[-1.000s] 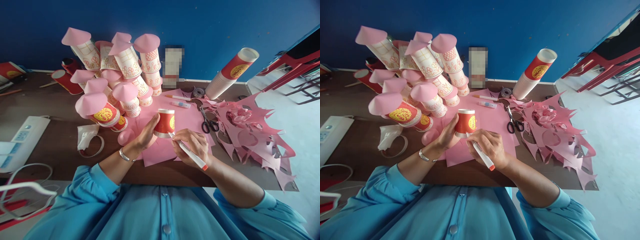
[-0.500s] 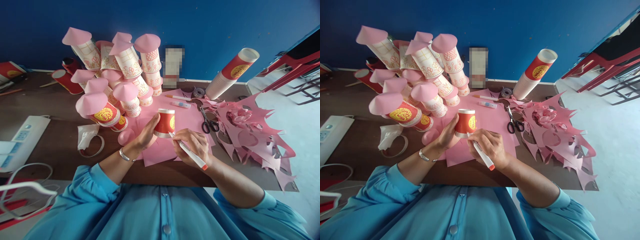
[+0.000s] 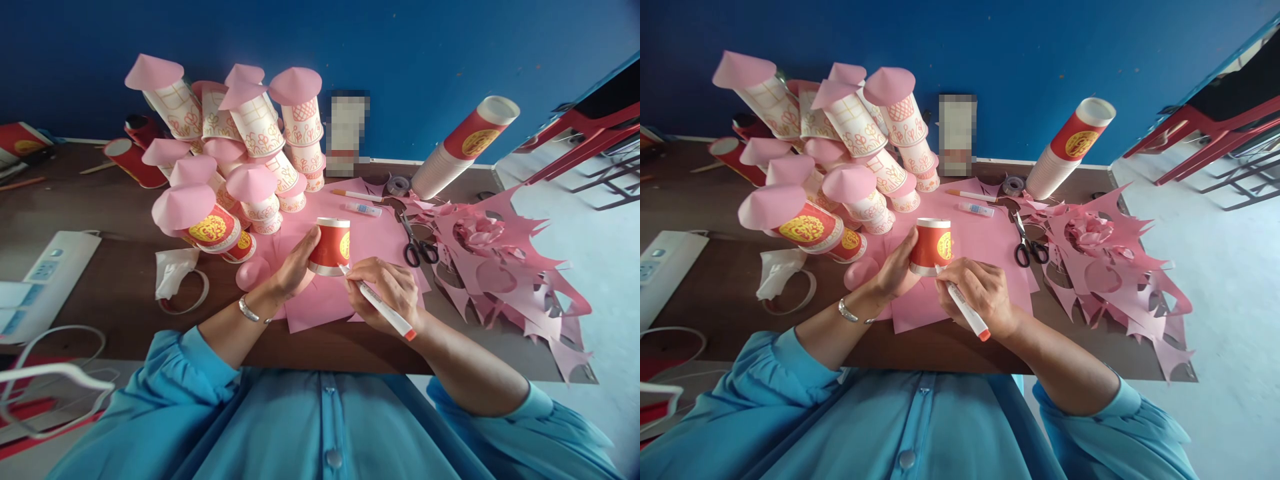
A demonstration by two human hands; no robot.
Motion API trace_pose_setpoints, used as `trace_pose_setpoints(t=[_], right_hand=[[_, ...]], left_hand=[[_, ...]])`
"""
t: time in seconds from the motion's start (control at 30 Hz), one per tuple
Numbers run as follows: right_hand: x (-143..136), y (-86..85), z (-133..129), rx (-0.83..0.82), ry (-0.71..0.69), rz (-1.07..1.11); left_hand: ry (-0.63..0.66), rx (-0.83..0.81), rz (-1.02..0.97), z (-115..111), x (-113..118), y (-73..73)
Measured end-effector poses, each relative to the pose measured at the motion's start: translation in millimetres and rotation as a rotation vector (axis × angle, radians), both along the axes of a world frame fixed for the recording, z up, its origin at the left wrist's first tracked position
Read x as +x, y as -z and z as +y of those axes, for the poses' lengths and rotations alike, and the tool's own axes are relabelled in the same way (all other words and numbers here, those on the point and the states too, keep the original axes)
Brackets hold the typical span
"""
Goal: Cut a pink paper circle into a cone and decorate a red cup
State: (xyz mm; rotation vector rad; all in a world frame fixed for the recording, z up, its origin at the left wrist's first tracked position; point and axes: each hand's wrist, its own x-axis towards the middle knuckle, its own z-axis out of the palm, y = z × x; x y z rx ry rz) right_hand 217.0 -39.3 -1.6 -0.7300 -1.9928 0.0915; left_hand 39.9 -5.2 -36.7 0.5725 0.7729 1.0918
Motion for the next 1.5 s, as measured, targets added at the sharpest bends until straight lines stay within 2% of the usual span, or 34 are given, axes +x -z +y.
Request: trace_pose_setpoints(t=[0.67, 1.5], right_hand=[[-0.7, -1.2, -0.3, 0.015, 0.001, 0.001], [-0.6, -0.9, -0.4, 0.007, 0.005, -0.033]], left_hand=[[-0.017, 0.028, 0.021, 0.4, 1.7, -1.2], [0.057, 0.121, 0.028, 1.6, 0.8, 3.4]])
